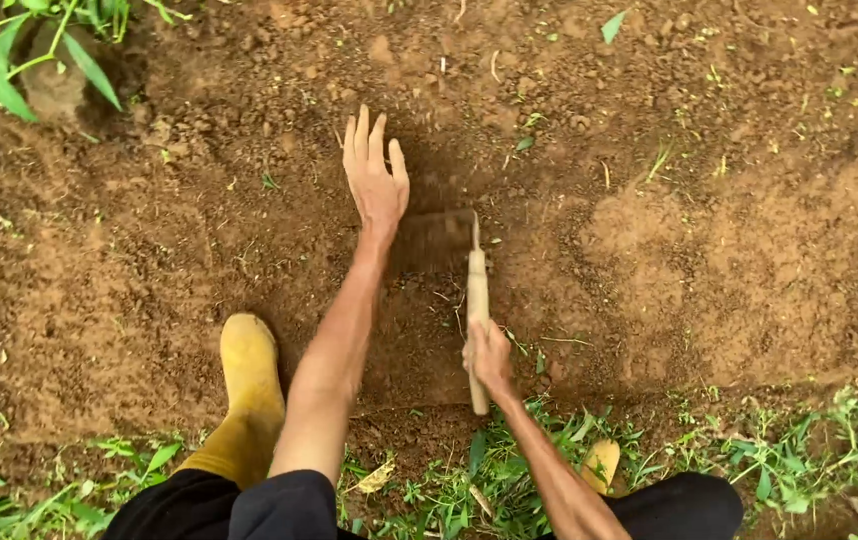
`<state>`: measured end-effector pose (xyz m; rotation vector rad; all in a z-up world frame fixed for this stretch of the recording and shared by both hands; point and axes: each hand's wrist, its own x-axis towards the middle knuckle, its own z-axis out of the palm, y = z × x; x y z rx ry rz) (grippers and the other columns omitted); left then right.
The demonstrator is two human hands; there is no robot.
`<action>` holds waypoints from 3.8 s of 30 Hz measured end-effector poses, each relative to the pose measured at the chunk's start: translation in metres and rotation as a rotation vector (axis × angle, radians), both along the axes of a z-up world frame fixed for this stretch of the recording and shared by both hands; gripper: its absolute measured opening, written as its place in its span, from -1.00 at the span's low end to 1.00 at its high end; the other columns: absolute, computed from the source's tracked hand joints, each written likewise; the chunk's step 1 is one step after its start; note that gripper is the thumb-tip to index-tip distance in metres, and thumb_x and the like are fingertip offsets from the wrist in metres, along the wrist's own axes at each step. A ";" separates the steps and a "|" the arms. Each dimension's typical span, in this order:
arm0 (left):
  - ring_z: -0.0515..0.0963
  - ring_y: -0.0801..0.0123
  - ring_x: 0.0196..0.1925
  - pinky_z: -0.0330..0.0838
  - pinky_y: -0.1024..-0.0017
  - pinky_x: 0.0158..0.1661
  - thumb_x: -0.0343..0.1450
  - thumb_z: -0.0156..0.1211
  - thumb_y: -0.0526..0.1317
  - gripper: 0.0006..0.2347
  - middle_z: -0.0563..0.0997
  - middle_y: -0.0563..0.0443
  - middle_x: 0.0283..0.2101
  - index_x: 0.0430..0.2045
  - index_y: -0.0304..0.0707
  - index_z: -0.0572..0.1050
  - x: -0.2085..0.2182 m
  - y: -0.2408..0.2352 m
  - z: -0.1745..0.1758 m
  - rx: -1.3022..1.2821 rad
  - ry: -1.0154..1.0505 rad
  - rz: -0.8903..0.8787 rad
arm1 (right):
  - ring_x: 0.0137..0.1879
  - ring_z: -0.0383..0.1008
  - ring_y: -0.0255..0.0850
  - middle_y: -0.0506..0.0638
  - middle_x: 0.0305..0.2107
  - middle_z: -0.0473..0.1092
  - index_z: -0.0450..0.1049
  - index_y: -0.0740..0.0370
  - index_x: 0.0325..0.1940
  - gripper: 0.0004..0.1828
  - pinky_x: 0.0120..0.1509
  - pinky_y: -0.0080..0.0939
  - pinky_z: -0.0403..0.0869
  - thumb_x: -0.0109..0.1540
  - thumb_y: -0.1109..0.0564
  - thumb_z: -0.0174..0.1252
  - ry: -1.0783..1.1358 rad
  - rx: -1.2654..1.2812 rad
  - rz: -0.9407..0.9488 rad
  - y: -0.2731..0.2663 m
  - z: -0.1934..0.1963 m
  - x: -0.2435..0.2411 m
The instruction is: The person uses a hoe to loosen the soil and remove weeds from a garden bed. They repeatedly strike the ground with the tool and pull out the uprooted plants by hand, clearing the area around existing crops.
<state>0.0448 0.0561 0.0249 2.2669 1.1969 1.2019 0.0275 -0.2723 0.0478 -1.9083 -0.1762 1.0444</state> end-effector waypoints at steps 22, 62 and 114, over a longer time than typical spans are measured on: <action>0.37 0.17 0.43 0.15 0.27 0.46 0.57 -0.05 -0.03 -0.65 0.50 -0.16 0.29 0.10 -0.22 0.54 -0.113 -0.303 -0.109 -0.278 0.406 -0.509 | -0.64 0.39 -0.29 -0.06 -0.67 0.36 0.37 0.19 -0.12 -0.65 -0.63 -0.39 0.44 0.47 -0.10 -0.17 0.017 -0.051 -0.138 -0.045 -0.029 0.089; 0.22 -0.01 0.51 0.17 0.31 0.45 0.57 0.04 -0.16 -0.58 0.17 -0.27 0.50 0.29 -0.47 0.33 -0.096 -0.337 -0.094 -0.206 0.518 -0.225 | -0.68 0.42 -0.31 -0.04 -0.72 0.38 0.38 0.17 -0.18 -0.64 -0.66 -0.40 0.45 0.45 -0.12 -0.11 -0.185 0.005 0.025 -0.007 -0.026 0.126; 0.49 0.19 0.32 0.48 0.27 0.23 0.59 -0.11 -0.06 -0.66 0.50 -0.13 0.23 0.19 -0.14 0.42 -0.231 -0.382 0.003 -0.945 0.720 -0.304 | -0.59 0.42 -0.33 -0.07 -0.55 0.39 0.35 0.14 -0.03 -0.75 -0.52 -0.39 0.48 0.48 -0.06 -0.09 -0.278 -0.063 -0.279 -0.134 -0.004 0.022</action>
